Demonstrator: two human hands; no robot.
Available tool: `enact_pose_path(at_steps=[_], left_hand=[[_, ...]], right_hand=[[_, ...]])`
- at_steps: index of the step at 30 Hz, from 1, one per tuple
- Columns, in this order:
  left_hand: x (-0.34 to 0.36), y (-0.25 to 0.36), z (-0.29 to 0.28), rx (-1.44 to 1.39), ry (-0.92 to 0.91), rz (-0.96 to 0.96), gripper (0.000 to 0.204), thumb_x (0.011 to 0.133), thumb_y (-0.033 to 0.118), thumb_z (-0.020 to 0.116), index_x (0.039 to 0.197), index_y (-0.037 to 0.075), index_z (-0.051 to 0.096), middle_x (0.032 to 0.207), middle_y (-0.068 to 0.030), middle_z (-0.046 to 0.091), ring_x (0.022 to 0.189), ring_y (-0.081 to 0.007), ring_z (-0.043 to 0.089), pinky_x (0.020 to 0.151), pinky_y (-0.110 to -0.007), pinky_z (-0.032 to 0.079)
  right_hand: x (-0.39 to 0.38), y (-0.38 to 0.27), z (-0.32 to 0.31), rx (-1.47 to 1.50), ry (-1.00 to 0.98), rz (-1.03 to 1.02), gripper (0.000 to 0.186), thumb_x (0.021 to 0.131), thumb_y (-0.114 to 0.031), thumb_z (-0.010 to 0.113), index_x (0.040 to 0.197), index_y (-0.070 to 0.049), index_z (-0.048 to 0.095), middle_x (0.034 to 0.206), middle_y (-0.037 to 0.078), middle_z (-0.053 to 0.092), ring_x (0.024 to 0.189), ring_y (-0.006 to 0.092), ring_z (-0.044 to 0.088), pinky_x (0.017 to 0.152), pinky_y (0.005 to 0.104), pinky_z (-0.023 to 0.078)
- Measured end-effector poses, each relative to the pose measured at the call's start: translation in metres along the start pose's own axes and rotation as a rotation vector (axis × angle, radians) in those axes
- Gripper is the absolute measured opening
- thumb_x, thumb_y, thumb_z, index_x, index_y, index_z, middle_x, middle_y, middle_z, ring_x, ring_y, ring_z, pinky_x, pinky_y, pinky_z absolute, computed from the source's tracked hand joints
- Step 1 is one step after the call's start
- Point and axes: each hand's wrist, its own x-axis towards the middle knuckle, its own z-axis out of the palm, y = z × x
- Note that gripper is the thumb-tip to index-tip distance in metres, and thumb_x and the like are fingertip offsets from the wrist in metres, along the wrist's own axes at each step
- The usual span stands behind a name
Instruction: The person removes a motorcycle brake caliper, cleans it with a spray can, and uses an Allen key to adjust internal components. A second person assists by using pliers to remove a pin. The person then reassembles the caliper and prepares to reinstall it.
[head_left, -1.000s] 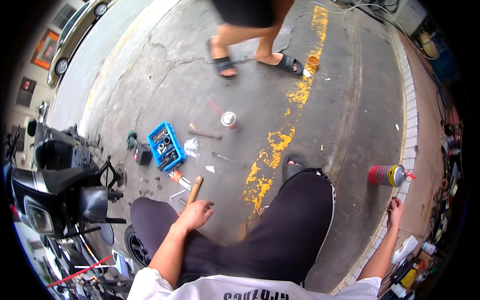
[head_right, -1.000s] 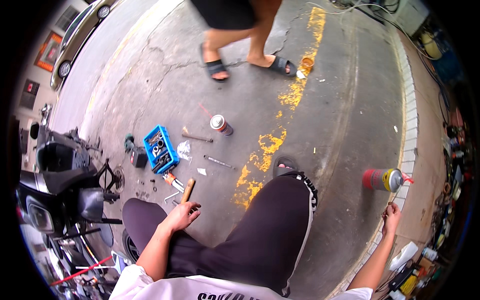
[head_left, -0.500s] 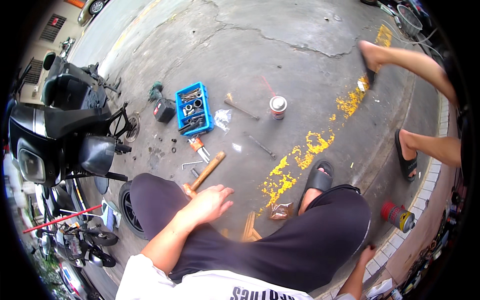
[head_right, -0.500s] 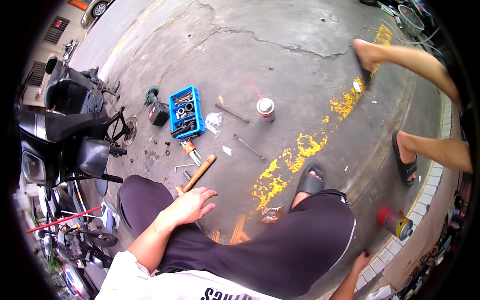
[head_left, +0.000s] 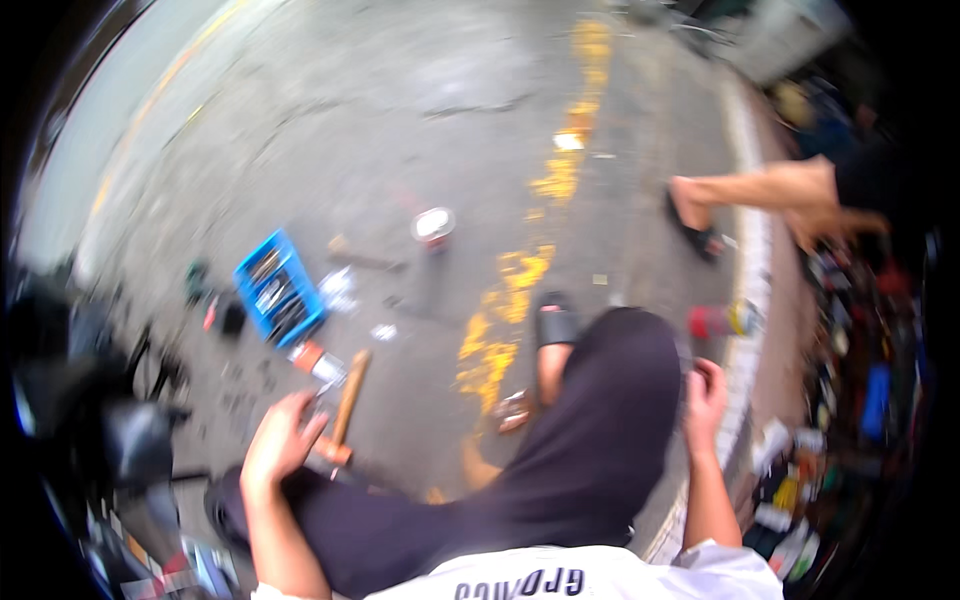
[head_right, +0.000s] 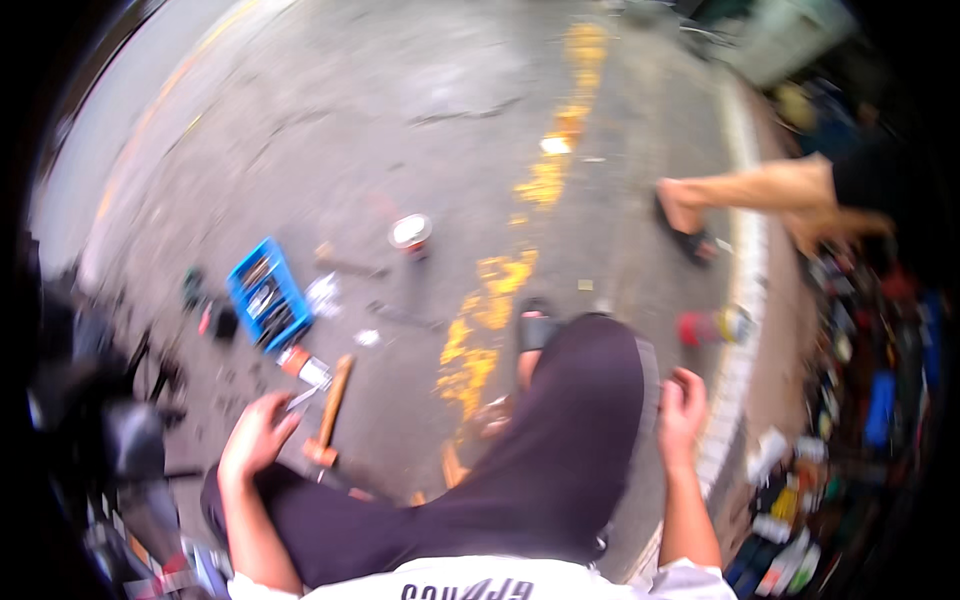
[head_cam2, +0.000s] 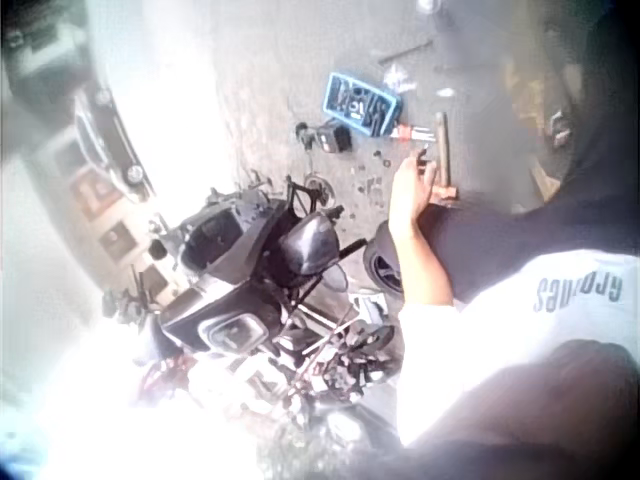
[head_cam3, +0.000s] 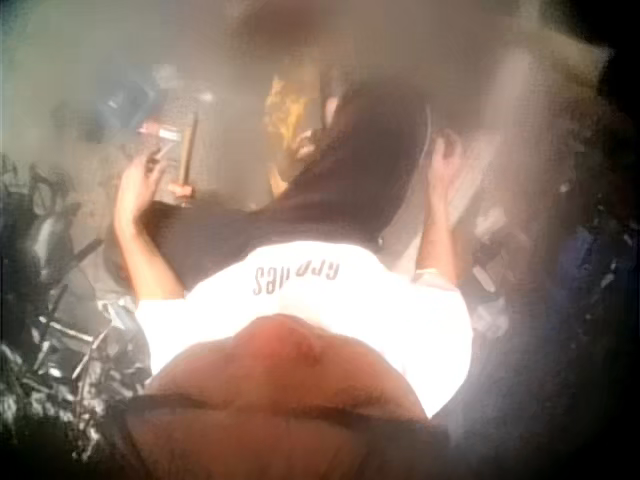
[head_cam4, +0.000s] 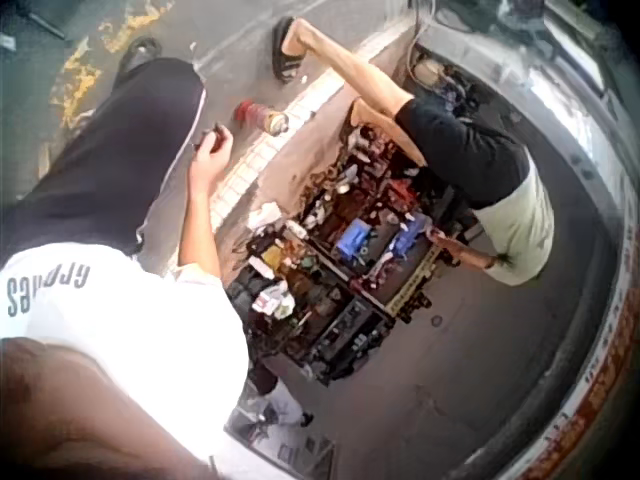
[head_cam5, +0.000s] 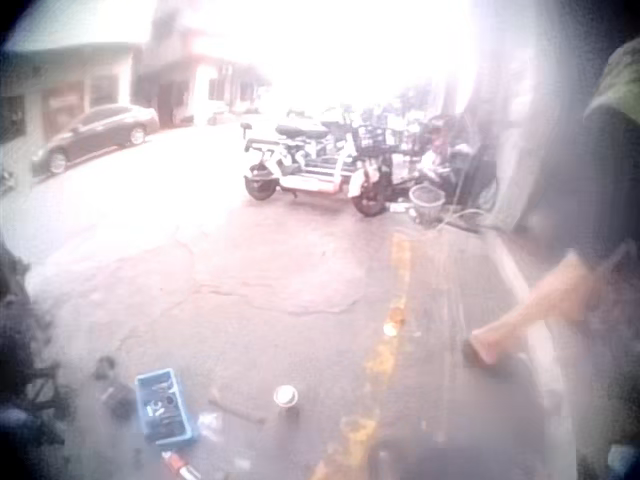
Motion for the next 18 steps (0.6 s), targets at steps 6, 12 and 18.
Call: enact_pose_path(at_steps=[6, 12, 18], left_hand=[[0.019, -0.027, 0.025, -0.022, 0.165, 0.178, 0.038, 0.091, 0.005, 0.066, 0.127, -0.005, 0.06, 0.098, -0.0173, 0.072, 0.084, -0.0249, 0.071, 0.076, -0.036, 0.057], [0.013, 0.039, 0.023, -0.021, -0.083, 0.046, 0.045, 0.099, 0.027, 0.065, 0.134, -0.001, 0.06, 0.112, -0.0202, 0.073, 0.102, -0.0319, 0.07, 0.088, -0.042, 0.053], [0.023, 0.086, 0.008, 0.263, -0.082, 0.149, 0.046, 0.097, 0.029, 0.066, 0.133, 0.001, 0.06, 0.113, -0.0258, 0.07, 0.104, -0.0381, 0.069, 0.089, -0.044, 0.053]], right_hand=[[-0.015, 0.033, -0.03, 0.145, 0.057, 0.021, 0.02, 0.1, -0.009, 0.058, 0.118, 0.0, 0.06, 0.095, 0.007, 0.069, 0.078, 0.0115, 0.065, 0.066, 0.0266, 0.056], [-0.076, 0.148, -0.038, 0.204, 0.077, 0.366, 0.02, 0.095, -0.01, 0.059, 0.113, -0.003, 0.063, 0.087, 0.007, 0.069, 0.075, 0.0141, 0.065, 0.066, 0.0325, 0.053], [-0.099, 0.177, 0.017, 0.031, -0.163, 0.305, 0.032, 0.092, -0.018, 0.059, 0.119, -0.002, 0.065, 0.113, 0.019, 0.072, 0.108, 0.0332, 0.069, 0.093, 0.0423, 0.054]])
